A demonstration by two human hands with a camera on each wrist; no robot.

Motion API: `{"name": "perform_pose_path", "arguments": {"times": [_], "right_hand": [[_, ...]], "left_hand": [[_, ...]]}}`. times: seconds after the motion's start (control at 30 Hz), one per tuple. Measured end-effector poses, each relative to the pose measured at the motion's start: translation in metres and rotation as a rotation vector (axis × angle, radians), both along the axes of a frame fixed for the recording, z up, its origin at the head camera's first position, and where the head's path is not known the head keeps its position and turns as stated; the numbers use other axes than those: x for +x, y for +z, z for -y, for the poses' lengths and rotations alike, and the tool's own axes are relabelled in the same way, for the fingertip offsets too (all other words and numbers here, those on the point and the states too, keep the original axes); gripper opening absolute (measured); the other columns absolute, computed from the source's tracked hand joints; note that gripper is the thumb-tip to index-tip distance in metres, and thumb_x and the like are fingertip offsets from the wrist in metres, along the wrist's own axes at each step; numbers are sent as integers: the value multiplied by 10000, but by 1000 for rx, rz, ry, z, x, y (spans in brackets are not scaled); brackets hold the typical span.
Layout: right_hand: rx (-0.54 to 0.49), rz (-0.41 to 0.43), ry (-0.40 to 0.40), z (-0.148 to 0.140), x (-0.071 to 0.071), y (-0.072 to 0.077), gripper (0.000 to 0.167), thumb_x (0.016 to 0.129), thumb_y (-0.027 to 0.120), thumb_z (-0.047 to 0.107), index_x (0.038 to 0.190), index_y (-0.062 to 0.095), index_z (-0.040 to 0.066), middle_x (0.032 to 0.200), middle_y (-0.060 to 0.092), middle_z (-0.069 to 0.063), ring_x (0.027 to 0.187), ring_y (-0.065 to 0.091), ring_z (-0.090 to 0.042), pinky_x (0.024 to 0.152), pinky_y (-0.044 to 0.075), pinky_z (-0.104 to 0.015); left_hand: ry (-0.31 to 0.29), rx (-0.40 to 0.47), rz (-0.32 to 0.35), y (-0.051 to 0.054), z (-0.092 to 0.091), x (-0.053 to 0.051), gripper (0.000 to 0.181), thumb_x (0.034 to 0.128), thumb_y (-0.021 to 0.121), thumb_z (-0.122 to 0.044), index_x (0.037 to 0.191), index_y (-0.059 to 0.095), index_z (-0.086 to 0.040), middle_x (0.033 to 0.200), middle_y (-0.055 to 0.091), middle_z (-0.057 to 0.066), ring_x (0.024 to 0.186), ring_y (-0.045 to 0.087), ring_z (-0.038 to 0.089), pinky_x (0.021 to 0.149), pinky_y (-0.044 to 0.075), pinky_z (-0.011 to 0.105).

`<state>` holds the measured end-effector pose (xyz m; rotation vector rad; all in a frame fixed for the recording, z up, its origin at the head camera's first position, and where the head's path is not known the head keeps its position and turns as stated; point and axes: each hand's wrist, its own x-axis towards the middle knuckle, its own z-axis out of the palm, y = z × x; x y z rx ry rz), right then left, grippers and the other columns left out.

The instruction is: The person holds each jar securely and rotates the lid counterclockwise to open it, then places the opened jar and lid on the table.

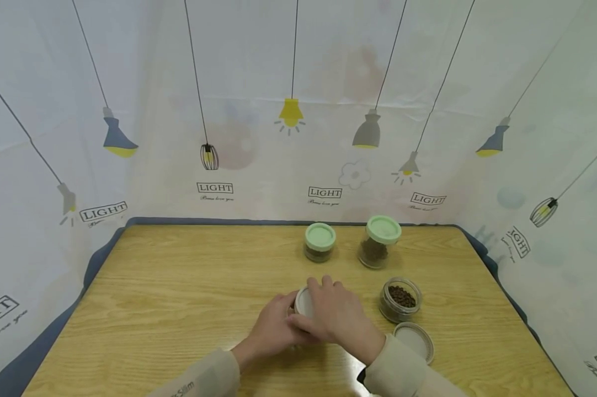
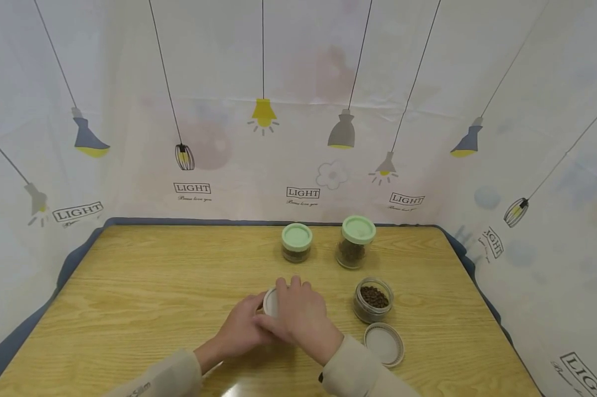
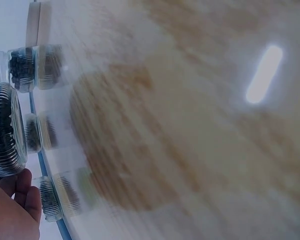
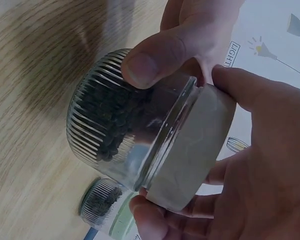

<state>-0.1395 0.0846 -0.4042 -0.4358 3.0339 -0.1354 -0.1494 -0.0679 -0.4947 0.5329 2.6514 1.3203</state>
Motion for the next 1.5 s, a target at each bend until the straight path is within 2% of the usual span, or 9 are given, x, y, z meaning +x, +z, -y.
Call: {"name": "perform_pose_path", "arguments": {"times": [0.2, 0.37, 0.47, 0.67, 1.27, 1.5], "right_hand": [[-11, 33, 67, -4, -2, 1, 674, 770, 686, 608, 1257, 556, 161, 1036, 581, -119, 864, 587, -289, 596, 512, -428], [-40, 69, 147, -9, -4, 5, 632, 757, 746, 510, 1302, 565, 246, 1090, 585, -123, 861, 575, -260, 581, 501, -398], [-73, 86, 180, -12, -5, 7, 603, 736, 766, 441, 1285, 576, 280, 1072, 575, -122, 838, 554, -242, 563, 482, -379], [-111, 92, 234, -16, -5, 8, 635, 702, 786, 384, 1293, 572, 292, 1138, 575, -110, 915, 545, -245, 602, 487, -369], [-116, 67, 259, -19, -7, 10, 648, 720, 787, 390, 1318, 565, 283, 1174, 575, -115, 960, 559, -269, 625, 511, -386], [-112, 97, 254, -19, -7, 15, 652, 746, 780, 413, 1343, 542, 299, 1210, 567, -126, 1003, 558, -283, 630, 518, -397]], "left_hand": [[-26, 5, 36, -3, -1, -2, 838, 653, 819, -577, 1364, 533, -237, 1151, 645, -105, 1080, 554, 128, 908, 504, 399], [-39, -2, 26, -4, 0, -1, 813, 650, 819, -591, 1327, 543, -234, 1161, 634, -121, 1083, 552, 119, 941, 490, 417], [-37, -8, 20, -5, 0, -1, 813, 644, 820, -598, 1316, 543, -234, 1165, 630, -122, 1092, 551, 119, 946, 484, 420], [-12, -38, 20, -4, 0, 0, 853, 625, 827, -598, 1322, 539, -199, 1140, 630, -91, 1075, 556, 127, 926, 488, 398], [-1, -40, 16, -4, 0, 0, 860, 622, 827, -603, 1315, 547, -178, 1124, 624, -74, 1046, 558, 122, 907, 495, 382], [7, -48, 24, -3, -1, 0, 885, 627, 812, -630, 1337, 535, -180, 1145, 629, -65, 1063, 565, 128, 920, 495, 392]]}}
